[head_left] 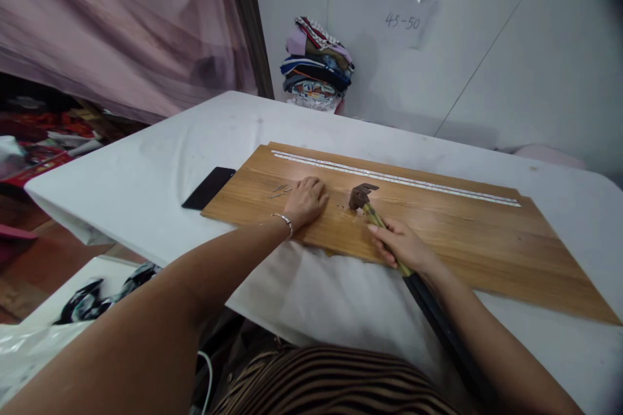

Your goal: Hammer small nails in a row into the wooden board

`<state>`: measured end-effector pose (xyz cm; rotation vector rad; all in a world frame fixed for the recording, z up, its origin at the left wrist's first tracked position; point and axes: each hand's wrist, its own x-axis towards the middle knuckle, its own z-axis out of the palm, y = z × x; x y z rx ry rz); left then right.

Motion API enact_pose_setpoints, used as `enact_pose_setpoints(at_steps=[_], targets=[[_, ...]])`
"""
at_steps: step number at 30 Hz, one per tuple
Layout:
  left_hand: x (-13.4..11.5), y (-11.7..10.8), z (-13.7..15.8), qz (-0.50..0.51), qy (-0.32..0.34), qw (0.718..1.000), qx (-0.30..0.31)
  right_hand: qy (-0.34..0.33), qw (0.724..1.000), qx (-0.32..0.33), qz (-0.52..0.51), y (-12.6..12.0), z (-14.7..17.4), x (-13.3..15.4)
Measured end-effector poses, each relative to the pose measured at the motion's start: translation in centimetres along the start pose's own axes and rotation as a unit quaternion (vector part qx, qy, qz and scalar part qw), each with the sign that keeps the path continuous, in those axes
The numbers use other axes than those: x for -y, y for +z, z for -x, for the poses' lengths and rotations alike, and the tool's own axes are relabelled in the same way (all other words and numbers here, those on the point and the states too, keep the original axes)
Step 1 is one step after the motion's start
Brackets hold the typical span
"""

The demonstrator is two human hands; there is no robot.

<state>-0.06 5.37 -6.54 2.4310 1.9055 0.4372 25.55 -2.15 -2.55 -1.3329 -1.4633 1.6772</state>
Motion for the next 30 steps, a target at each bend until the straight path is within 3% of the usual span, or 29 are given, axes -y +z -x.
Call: enact_pose_setpoints(at_steps=[30], targets=[[0.03,0.01,-0.06,0.008,-0.001,1.000,0.001,0.004,1.000,0.008,0.008,0.09,0.00,0.27]])
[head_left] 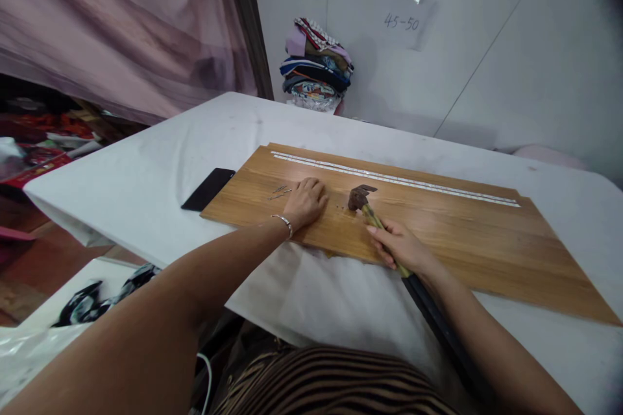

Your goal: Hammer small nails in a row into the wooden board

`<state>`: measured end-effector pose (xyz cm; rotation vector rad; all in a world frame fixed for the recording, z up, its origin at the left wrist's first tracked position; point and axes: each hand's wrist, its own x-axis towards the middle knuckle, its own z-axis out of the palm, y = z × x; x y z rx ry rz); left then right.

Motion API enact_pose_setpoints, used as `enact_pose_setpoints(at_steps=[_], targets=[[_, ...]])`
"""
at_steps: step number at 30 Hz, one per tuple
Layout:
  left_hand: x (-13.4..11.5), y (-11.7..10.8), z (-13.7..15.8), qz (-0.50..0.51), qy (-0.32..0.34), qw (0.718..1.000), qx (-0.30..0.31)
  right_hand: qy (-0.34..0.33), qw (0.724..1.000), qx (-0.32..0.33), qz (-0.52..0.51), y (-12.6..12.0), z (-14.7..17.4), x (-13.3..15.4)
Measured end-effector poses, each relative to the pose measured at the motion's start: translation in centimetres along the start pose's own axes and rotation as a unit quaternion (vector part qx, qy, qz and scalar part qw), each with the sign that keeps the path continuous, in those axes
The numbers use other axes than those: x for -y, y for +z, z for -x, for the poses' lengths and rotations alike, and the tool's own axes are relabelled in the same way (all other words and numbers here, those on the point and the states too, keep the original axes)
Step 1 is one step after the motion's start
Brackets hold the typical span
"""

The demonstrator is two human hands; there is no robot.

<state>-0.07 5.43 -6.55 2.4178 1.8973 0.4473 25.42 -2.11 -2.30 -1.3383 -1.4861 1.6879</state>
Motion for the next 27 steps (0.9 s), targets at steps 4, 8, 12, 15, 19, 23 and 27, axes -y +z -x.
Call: enact_pose_setpoints(at_steps=[4,8,12,15,19,23,27], targets=[[0.02,0.02,-0.02,-0.002,-0.001,1.000,0.001,0.003,1.000,-0.002,-0.003,0.03,-0.01,-0.02],[0.07,0.10,-0.01,-0.007,0.000,1.000,0.000,-0.004,1.000,-0.006,-0.005,0.04,0.00,0.01],[0.06,0.09,0.06,-0.004,-0.001,1.000,-0.003,-0.002,1.000,0.001,-0.004,0.03,-0.01,-0.04],[0.04,0.05,0.08,-0.002,-0.001,1.000,-0.003,-0.003,1.000,0.000,-0.004,0.01,0.00,-0.07],[0.04,0.01,0.06,-0.004,-0.001,1.000,0.001,-0.005,1.000,-0.004,-0.003,0.02,0.03,0.02],[0.06,0.01,0.05,-0.008,-0.002,1.000,0.002,0.000,1.000,0.002,0.000,0.05,0.02,0.08],[0.06,0.04,0.03,-0.012,-0.002,1.000,0.002,0.002,1.000,-0.009,-0.003,0.07,0.02,0.03]])
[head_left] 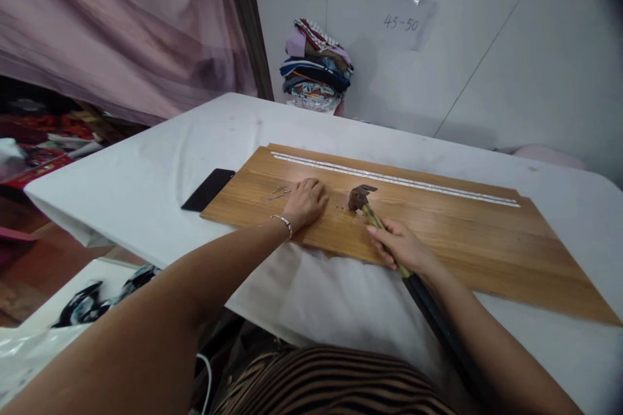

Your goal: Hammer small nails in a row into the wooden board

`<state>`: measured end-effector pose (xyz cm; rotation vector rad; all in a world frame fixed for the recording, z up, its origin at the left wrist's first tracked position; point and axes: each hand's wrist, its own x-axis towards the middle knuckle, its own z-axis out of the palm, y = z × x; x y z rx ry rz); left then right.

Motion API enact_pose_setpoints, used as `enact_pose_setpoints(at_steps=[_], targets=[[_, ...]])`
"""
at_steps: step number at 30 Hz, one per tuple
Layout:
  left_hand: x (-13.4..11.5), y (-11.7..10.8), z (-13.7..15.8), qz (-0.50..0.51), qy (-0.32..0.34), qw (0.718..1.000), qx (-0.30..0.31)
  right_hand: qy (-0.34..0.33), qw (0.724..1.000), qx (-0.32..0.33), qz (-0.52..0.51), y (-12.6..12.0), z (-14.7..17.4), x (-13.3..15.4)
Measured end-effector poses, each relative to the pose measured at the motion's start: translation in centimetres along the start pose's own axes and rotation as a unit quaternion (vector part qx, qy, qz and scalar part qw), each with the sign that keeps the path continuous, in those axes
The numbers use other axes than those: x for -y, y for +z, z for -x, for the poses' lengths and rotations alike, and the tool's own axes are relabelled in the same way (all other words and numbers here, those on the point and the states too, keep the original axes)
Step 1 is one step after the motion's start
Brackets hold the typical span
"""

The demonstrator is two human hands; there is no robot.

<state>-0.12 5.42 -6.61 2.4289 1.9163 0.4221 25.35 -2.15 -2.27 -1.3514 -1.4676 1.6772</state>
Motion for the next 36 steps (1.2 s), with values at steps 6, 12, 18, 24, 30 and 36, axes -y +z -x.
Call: enact_pose_setpoints(at_steps=[6,12,18,24,30,36], targets=[[-0.05,0.00,0.01,0.003,-0.003,1.000,0.001,0.004,1.000,0.005,-0.005,-0.01,-0.05,-0.04],[-0.06,-0.05,0.03,0.005,-0.002,1.000,-0.001,-0.002,1.000,0.009,-0.007,-0.11,-0.08,-0.26],[-0.13,-0.16,0.02,0.007,-0.001,1.000,0.001,-0.004,1.000,0.008,0.006,-0.18,-0.15,-0.29],[-0.06,-0.09,0.03,0.016,-0.003,1.000,-0.004,-0.001,1.000,0.012,0.001,-0.07,-0.05,-0.17],[0.03,0.01,0.02,0.012,-0.001,1.000,-0.002,-0.005,1.000,0.006,0.001,-0.03,-0.08,-0.09],[0.08,0.09,0.06,0.017,-0.001,1.000,-0.008,-0.001,1.000,0.001,-0.005,-0.04,-0.07,-0.08]])
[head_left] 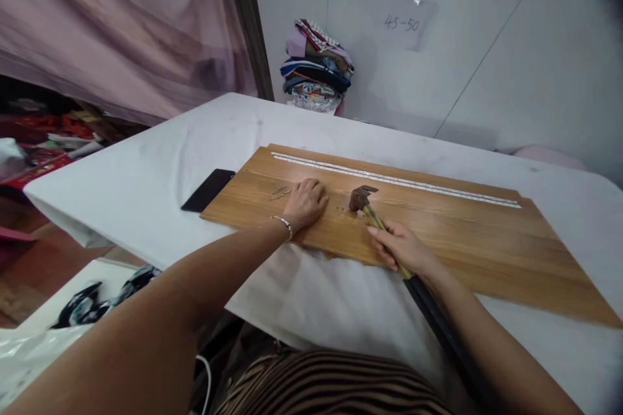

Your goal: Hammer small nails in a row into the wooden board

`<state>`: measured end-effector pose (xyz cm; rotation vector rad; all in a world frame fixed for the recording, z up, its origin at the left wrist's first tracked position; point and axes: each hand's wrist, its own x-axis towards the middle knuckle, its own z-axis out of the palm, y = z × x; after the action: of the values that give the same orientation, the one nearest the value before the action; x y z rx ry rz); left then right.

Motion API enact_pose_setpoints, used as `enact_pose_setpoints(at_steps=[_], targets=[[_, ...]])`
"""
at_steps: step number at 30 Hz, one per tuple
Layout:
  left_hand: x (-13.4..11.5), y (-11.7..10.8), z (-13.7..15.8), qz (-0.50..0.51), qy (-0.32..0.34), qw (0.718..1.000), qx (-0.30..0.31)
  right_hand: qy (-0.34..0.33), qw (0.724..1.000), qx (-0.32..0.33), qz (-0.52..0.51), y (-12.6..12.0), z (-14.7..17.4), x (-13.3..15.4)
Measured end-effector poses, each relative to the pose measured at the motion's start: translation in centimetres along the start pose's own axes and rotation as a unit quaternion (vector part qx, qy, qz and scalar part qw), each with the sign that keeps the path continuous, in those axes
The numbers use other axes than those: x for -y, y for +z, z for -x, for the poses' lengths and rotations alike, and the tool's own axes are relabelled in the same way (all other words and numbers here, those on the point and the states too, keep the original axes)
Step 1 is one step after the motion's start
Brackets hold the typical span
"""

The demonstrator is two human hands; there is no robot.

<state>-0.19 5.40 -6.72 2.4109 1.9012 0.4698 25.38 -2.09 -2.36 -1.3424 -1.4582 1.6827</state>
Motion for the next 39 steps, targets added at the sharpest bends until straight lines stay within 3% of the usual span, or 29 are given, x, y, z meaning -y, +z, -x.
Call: enact_pose_setpoints(at_steps=[39], targets=[[-0.18,-0.37,0.06,0.004,-0.006,1.000,0.006,0.005,1.000,0.011,0.009,-0.09,-0.06,-0.08]])
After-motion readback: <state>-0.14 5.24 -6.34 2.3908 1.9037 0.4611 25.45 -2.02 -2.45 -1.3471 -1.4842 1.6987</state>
